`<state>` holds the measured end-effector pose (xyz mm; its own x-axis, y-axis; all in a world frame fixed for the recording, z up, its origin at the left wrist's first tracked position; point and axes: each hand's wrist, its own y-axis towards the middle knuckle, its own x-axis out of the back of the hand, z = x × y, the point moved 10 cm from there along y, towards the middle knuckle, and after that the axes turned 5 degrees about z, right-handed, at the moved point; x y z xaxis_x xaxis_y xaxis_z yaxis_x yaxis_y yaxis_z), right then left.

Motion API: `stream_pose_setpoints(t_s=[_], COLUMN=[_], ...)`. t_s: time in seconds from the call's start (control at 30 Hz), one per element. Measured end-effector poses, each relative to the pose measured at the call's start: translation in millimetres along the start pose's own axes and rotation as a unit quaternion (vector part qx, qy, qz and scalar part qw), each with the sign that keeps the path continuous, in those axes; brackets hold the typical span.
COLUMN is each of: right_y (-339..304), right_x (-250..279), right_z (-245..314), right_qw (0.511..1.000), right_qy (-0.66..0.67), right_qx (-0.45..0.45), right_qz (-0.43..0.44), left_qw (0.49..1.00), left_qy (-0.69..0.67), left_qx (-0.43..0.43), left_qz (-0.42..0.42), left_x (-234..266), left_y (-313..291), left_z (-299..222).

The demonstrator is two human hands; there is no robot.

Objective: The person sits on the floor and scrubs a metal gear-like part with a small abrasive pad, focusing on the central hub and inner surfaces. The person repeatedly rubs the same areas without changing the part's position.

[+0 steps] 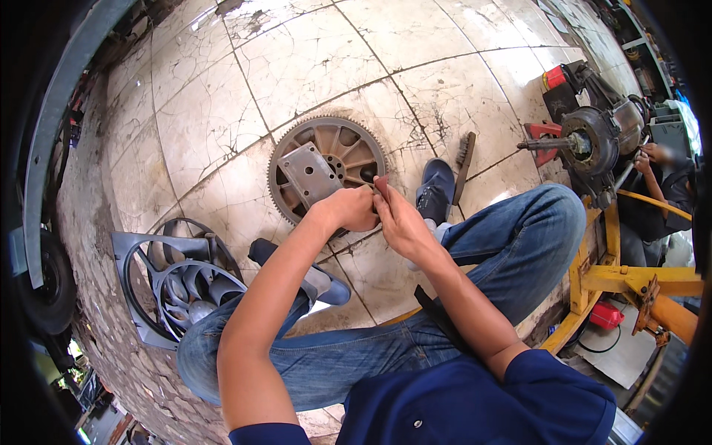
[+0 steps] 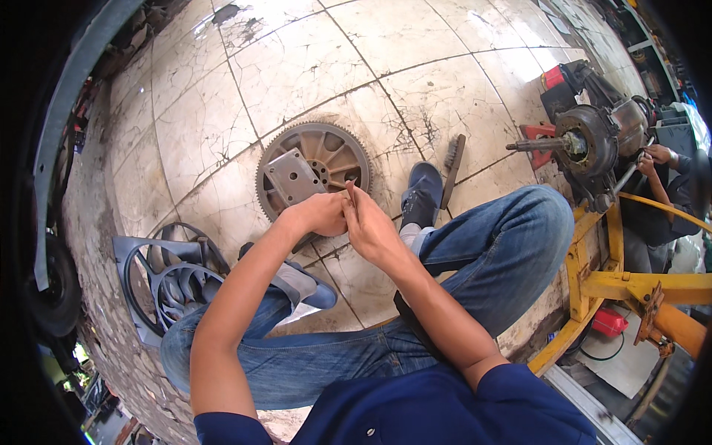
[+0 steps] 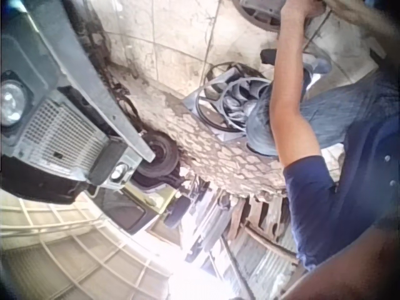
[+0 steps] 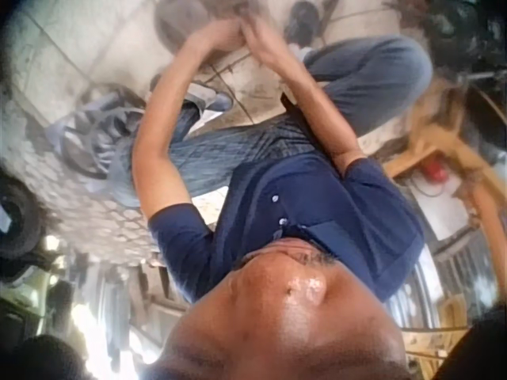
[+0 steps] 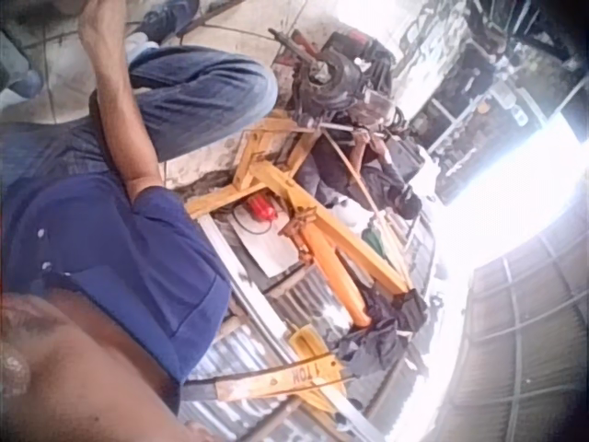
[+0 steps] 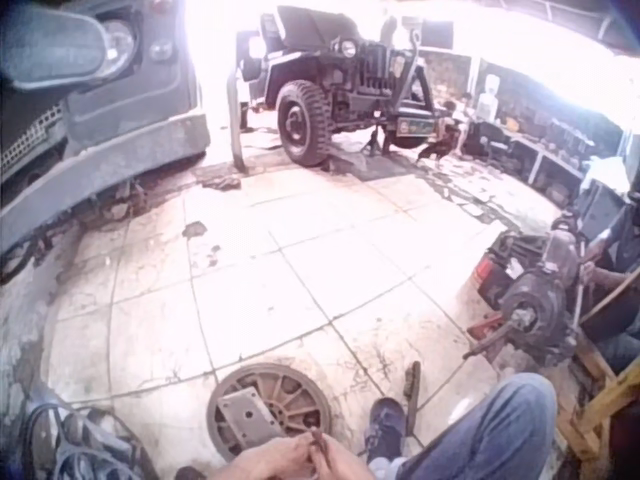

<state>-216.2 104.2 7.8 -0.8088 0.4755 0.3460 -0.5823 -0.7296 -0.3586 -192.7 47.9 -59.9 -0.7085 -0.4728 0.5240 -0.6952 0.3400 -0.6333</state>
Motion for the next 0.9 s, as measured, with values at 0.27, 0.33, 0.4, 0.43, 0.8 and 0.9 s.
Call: stream_pose_setpoints(t_s=[0.27, 0.33, 0.4, 0.43, 0.8, 0.9], right_y=[-2.2, -7.3, 5.9, 11.6, -3.3, 4.6], right_x=[-1.1, 0.1, -1.6, -3.9, -5.6, 8.8], right_z=[19.3, 32.5, 9.7, -4.8, 42.2, 24.5], right_qw=[0.997, 0.987, 0.999, 0.999, 0.964, 0.992], right_qy=[-0.049, -0.116, -0.013, 0.039, -0.188, -0.099], right_qx=[0.058, 0.113, 0.034, -0.004, 0.184, 0.072], right_qz=[0.001, -0.013, 0.003, 0.010, -0.035, -0.030], left_qw=[0.995, 0.993, 0.998, 0.999, 0.960, 0.991], left_qy=[0.000, 0.010, -0.001, -0.005, 0.210, 0.038], left_qx=[-0.082, -0.107, -0.047, -0.017, -0.182, -0.104], left_qz=[-0.050, -0.054, -0.050, -0.048, -0.041, -0.070], left_x=[11.9, 8.0, 6.4, 7.0, -10.6, -2.3], left_y=[-10.4, -6.5, -5.6, -5.7, 3.4, 2.3], left_z=[-19.3, -21.1, -14.7, -10.8, -26.8, -17.3])
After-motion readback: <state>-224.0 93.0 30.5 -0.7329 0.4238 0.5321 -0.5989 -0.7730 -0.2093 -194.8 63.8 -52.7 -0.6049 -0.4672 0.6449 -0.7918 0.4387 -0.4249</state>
